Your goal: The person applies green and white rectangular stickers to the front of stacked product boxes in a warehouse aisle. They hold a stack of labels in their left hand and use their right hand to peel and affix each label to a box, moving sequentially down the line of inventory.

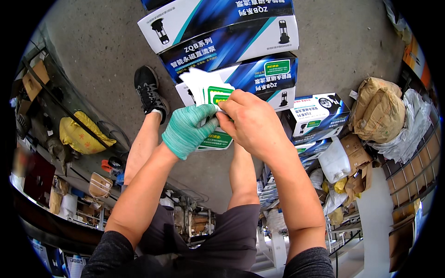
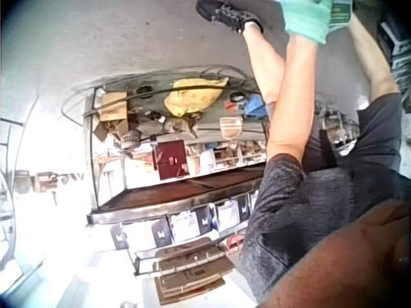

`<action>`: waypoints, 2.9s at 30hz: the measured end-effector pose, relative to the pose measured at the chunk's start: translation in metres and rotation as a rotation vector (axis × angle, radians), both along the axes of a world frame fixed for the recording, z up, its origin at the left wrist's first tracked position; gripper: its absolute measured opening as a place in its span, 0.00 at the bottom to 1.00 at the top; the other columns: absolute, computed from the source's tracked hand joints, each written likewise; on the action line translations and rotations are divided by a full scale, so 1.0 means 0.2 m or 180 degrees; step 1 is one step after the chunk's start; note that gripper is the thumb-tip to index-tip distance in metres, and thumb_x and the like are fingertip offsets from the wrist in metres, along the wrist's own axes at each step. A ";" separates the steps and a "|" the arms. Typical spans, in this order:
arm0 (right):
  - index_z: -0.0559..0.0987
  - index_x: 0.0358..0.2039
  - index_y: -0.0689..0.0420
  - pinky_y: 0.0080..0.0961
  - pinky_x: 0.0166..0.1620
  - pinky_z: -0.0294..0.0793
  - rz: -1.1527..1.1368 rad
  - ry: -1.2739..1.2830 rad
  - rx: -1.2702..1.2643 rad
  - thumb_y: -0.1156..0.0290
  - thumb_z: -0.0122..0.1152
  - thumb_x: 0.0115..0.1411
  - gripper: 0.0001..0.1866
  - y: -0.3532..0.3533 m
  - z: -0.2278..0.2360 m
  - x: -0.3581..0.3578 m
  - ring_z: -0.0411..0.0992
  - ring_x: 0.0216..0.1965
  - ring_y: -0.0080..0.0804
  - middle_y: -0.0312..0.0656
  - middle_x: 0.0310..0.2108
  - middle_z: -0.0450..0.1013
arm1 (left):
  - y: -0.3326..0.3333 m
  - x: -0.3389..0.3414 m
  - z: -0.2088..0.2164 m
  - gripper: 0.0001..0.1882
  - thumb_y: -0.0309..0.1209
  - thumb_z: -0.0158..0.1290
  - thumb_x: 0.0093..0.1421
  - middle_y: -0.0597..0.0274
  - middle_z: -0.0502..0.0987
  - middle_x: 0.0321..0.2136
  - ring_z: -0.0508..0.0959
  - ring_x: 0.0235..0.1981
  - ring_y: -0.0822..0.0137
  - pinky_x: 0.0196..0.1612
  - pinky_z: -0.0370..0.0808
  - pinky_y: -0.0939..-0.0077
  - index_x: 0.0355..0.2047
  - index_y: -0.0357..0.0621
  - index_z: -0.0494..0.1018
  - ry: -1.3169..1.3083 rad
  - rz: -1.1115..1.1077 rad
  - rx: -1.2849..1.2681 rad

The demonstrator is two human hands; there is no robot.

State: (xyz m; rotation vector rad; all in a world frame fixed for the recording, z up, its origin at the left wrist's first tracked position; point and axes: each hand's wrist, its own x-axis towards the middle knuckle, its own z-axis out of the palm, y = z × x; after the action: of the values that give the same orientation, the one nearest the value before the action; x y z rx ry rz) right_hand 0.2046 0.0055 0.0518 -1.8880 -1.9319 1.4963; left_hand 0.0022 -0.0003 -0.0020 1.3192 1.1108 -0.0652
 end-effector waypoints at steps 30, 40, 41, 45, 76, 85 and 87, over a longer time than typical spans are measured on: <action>0.87 0.42 0.63 0.23 0.39 0.80 -0.2773 -0.0584 0.2150 0.70 0.64 0.67 0.10 0.59 -0.55 0.37 0.80 0.30 0.26 0.42 0.31 0.84 | 0.09 -0.04 -0.10 0.18 0.28 0.64 0.66 0.55 0.84 0.41 0.82 0.40 0.71 0.43 0.81 0.75 0.53 0.31 0.78 -0.0096 0.1889 -0.1450; 0.88 0.42 0.61 0.32 0.45 0.82 -0.1778 -0.1081 0.1594 0.68 0.62 0.65 0.12 0.65 -0.83 0.39 0.83 0.36 0.41 0.44 0.44 0.84 | 0.11 -0.07 -0.11 0.18 0.27 0.64 0.65 0.56 0.84 0.41 0.82 0.39 0.71 0.43 0.81 0.76 0.52 0.30 0.78 -0.0024 0.1900 -0.1354; 0.88 0.42 0.60 0.34 0.47 0.82 -0.1623 -0.1132 0.1603 0.67 0.61 0.65 0.13 0.63 -0.84 0.40 0.83 0.38 0.42 0.43 0.46 0.83 | 0.11 -0.07 -0.12 0.18 0.28 0.64 0.65 0.56 0.84 0.41 0.82 0.40 0.71 0.44 0.81 0.76 0.52 0.30 0.78 -0.0042 0.1912 -0.1337; 0.89 0.43 0.57 0.37 0.55 0.78 -0.1053 -0.1400 0.1543 0.65 0.60 0.64 0.15 0.56 -0.80 0.35 0.79 0.43 0.42 0.40 0.54 0.81 | 0.14 -0.08 -0.09 0.18 0.28 0.64 0.65 0.56 0.84 0.42 0.82 0.40 0.71 0.45 0.81 0.75 0.52 0.30 0.78 -0.0067 0.1973 -0.1441; 0.77 0.41 0.60 0.24 0.36 0.73 -0.2024 0.0769 -0.0511 0.70 0.68 0.66 0.09 0.26 -0.04 -0.06 0.72 0.32 0.24 0.37 0.33 0.76 | 0.23 -0.08 -0.05 0.19 0.33 0.68 0.64 0.62 0.82 0.49 0.80 0.48 0.72 0.51 0.81 0.74 0.53 0.43 0.80 -0.0963 0.3306 -0.1447; 0.75 0.58 0.53 0.30 0.42 0.78 -0.1151 0.1475 -0.0038 0.79 0.67 0.64 0.22 0.29 -0.02 -0.03 0.78 0.38 0.34 0.44 0.45 0.77 | 0.23 -0.09 -0.08 0.11 0.32 0.66 0.66 0.64 0.85 0.41 0.84 0.40 0.71 0.43 0.84 0.77 0.47 0.44 0.83 -0.1267 0.4081 -0.2328; 0.78 0.57 0.54 0.30 0.43 0.79 -0.0791 0.1416 -0.0299 0.78 0.69 0.63 0.22 0.36 0.03 -0.01 0.78 0.39 0.34 0.44 0.45 0.77 | 0.23 -0.09 -0.08 0.10 0.29 0.65 0.66 0.64 0.85 0.41 0.83 0.41 0.72 0.44 0.83 0.77 0.46 0.44 0.83 -0.1224 0.4044 -0.2174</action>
State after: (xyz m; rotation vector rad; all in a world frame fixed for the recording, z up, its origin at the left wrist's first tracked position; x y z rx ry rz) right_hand 0.2017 0.0775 0.0569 -1.5763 -1.4048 1.7616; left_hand -0.0153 0.0457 -0.0180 -0.1157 1.2452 0.6626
